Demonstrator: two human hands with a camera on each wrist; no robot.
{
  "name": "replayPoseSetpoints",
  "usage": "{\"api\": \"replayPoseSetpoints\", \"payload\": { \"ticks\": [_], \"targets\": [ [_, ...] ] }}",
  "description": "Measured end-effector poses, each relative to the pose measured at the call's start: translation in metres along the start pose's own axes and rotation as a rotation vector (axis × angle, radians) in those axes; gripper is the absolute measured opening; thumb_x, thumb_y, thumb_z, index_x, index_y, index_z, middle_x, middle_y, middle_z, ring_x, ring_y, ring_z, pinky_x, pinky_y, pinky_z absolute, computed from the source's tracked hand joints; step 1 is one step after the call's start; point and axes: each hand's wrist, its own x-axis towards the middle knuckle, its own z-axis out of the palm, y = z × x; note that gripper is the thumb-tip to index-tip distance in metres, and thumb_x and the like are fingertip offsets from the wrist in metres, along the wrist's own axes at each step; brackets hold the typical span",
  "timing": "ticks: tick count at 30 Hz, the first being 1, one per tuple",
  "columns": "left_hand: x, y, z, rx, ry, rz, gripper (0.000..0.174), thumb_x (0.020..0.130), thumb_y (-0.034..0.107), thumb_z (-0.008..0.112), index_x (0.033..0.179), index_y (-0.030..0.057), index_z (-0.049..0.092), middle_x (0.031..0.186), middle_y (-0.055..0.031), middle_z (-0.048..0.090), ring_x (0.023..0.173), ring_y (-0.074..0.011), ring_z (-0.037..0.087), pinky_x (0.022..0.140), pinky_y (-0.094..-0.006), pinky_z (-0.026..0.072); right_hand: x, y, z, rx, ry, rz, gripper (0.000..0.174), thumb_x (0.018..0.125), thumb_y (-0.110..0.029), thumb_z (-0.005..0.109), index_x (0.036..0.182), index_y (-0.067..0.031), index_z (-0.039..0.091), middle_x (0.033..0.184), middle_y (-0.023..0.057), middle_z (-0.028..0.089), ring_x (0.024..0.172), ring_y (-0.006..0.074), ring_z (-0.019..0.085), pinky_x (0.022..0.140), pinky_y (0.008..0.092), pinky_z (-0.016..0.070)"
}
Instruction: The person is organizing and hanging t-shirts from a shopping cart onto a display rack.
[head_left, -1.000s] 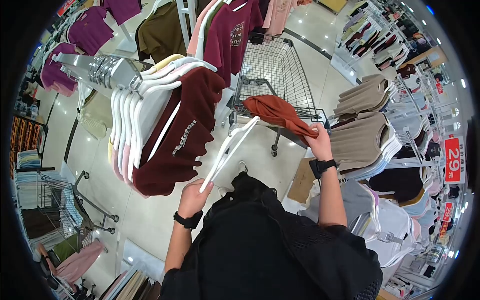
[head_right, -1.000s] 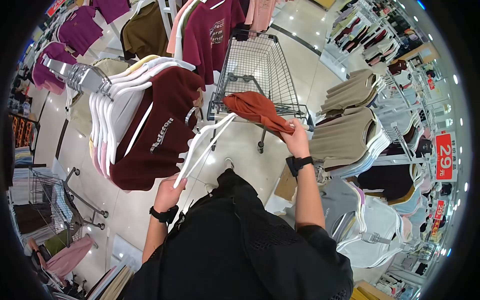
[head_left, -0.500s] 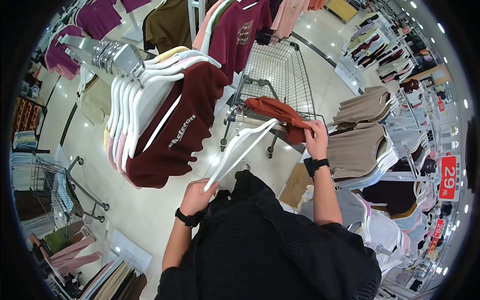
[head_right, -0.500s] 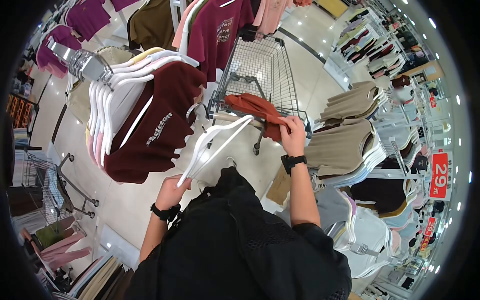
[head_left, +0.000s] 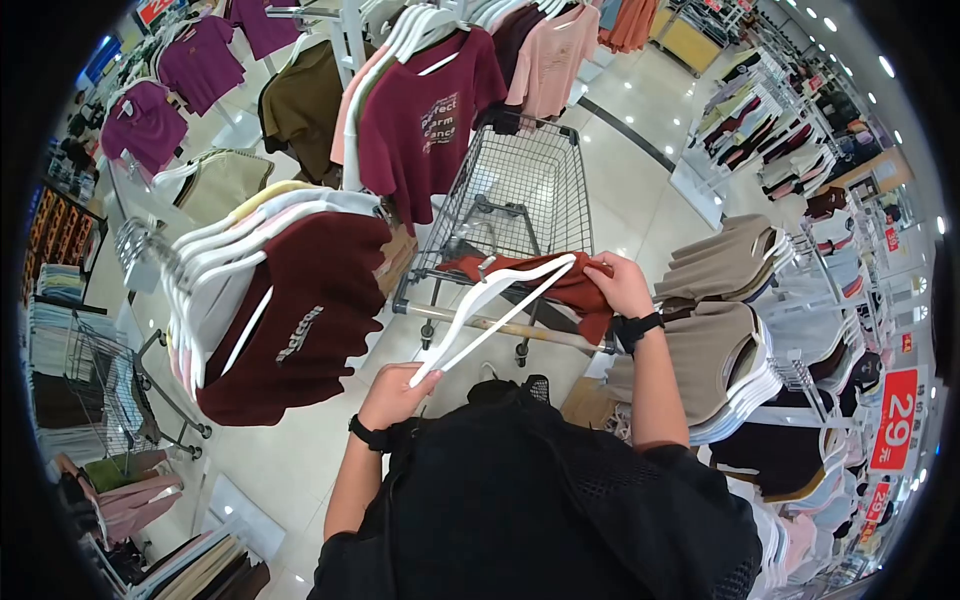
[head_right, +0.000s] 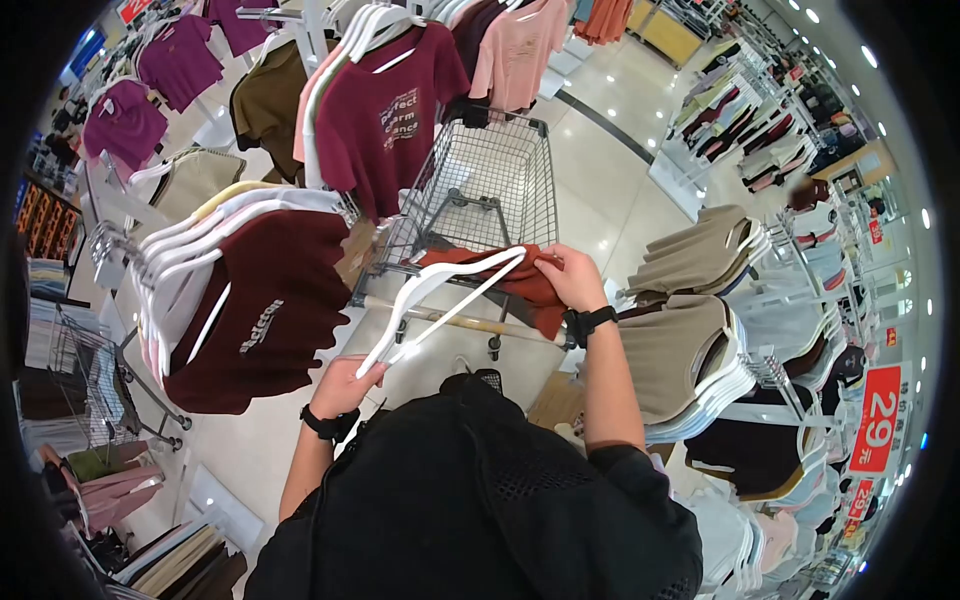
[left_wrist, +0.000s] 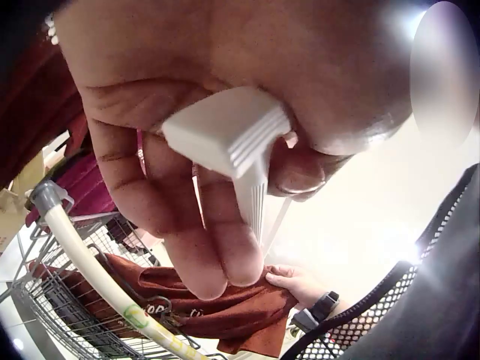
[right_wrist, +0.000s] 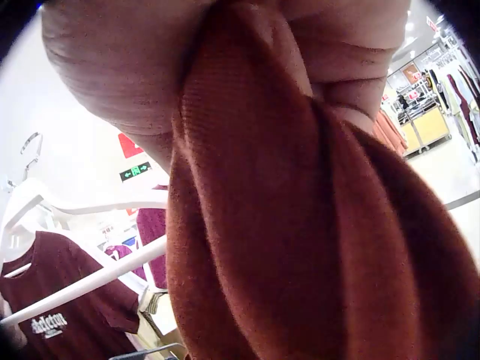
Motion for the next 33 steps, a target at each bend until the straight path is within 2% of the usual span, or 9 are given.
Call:
{"api": "replayPoseSetpoints", "payload": {
  "ticks": [3,4,7,9,13,22,26,27,33],
  "targets": [
    [0.028,0.015,0.021,0.073,-0.023,0.020,0.035,0.101,0.028,0.068,0.080,-0.0004,0.070,0.065,-0.0115,0.064,0.058,-0.0246,0.059,0.060,-0.0380,0.0473,0.016,0.025,-0.021,-0.188,0.038,-0.048,0.021,0.094,-0.021,0.067,0.109,-0.0104,0.079,0.086,0.0133,0.073,0.080,0.0364,0.069,0.077,0.0407,0.0557],
    [0.038,0.022,0.027,0.104,-0.026,0.031,0.035,0.100,0.028,0.068,0.080,-0.0003,0.071,0.066,-0.0119,0.064,0.058,-0.0252,0.059,0.060,-0.0377,0.0476,0.021,0.028,-0.030,-0.190,0.035,-0.047,0.021,0.094,-0.021,0.067,0.109,-0.0104,0.079,0.086,0.0133,0.073,0.080,0.0364,0.069,0.077,0.0407,0.0557],
    [0.058,0.024,0.042,0.073,-0.043,0.007,0.033,0.100,0.027,0.069,0.081,0.0000,0.071,0.067,-0.0121,0.065,0.058,-0.0260,0.060,0.060,-0.0375,0.0478,0.032,0.033,-0.054,-0.217,0.032,-0.111,0.018,0.093,-0.012,0.068,0.107,-0.0086,0.079,0.089,0.0115,0.071,0.083,0.0340,0.067,0.080,0.0383,0.0544],
    [0.067,0.030,0.050,0.064,-0.045,0.014,0.033,0.100,0.026,0.069,0.081,-0.0004,0.070,0.067,-0.0121,0.065,0.059,-0.0259,0.060,0.060,-0.0376,0.0478,0.042,0.044,-0.066,-0.094,0.040,-0.405,0.018,0.092,-0.002,0.067,0.105,-0.0055,0.079,0.094,0.0094,0.068,0.086,0.0285,0.065,0.083,0.0356,0.0530],
    [0.081,0.040,0.049,0.038,-0.002,0.097,0.027,0.098,0.019,0.070,0.080,-0.0016,0.069,0.069,-0.0109,0.066,0.061,-0.0234,0.060,0.061,-0.0366,0.0476,0.050,0.042,-0.088,0.173,-0.132,-0.292,0.017,0.092,0.006,0.064,0.104,0.0014,0.076,0.097,0.0083,0.068,0.089,0.0201,0.064,0.083,0.0311,0.0513],
    [0.091,0.058,0.031,-0.057,0.112,0.172,0.023,0.097,0.010,0.066,0.078,-0.0015,0.068,0.068,-0.0065,0.062,0.060,-0.0145,0.054,0.057,-0.0315,0.0416,0.066,0.020,-0.116,0.299,-0.003,-0.319,0.016,0.100,-0.001,0.060,0.106,0.0033,0.074,0.095,0.0058,0.070,0.089,0.0149,0.064,0.083,0.0290,0.0513],
    [0.080,0.054,0.036,-0.087,0.161,0.163,0.023,0.097,0.010,0.066,0.077,-0.0010,0.068,0.068,-0.0070,0.063,0.060,-0.0158,0.056,0.057,-0.0325,0.0426,0.061,0.008,-0.123,0.423,0.077,-0.279,0.016,0.103,-0.002,0.058,0.107,0.0043,0.073,0.093,0.0055,0.071,0.086,0.0136,0.064,0.081,0.0282,0.0511],
    [0.076,0.054,0.036,-0.085,0.177,0.151,0.023,0.097,0.009,0.067,0.076,-0.0009,0.068,0.068,-0.0071,0.063,0.061,-0.0166,0.056,0.058,-0.0332,0.0432,0.059,0.001,-0.126,0.410,0.055,-0.333,0.009,0.097,0.001,0.065,0.102,0.0022,0.073,0.097,0.0055,0.070,0.089,0.0139,0.064,0.083,0.0273,0.0501],
    [0.054,0.045,0.030,0.002,0.217,0.295,0.016,0.088,0.003,0.073,0.075,-0.0018,0.066,0.070,-0.0120,0.062,0.067,-0.0288,0.058,0.065,-0.0387,0.0446,0.033,-0.060,-0.116,0.179,0.075,-0.603,0.008,0.091,0.003,0.067,0.098,0.0004,0.072,0.105,0.0088,0.066,0.094,0.0196,0.063,0.084,0.0300,0.0492]
  ]
}}
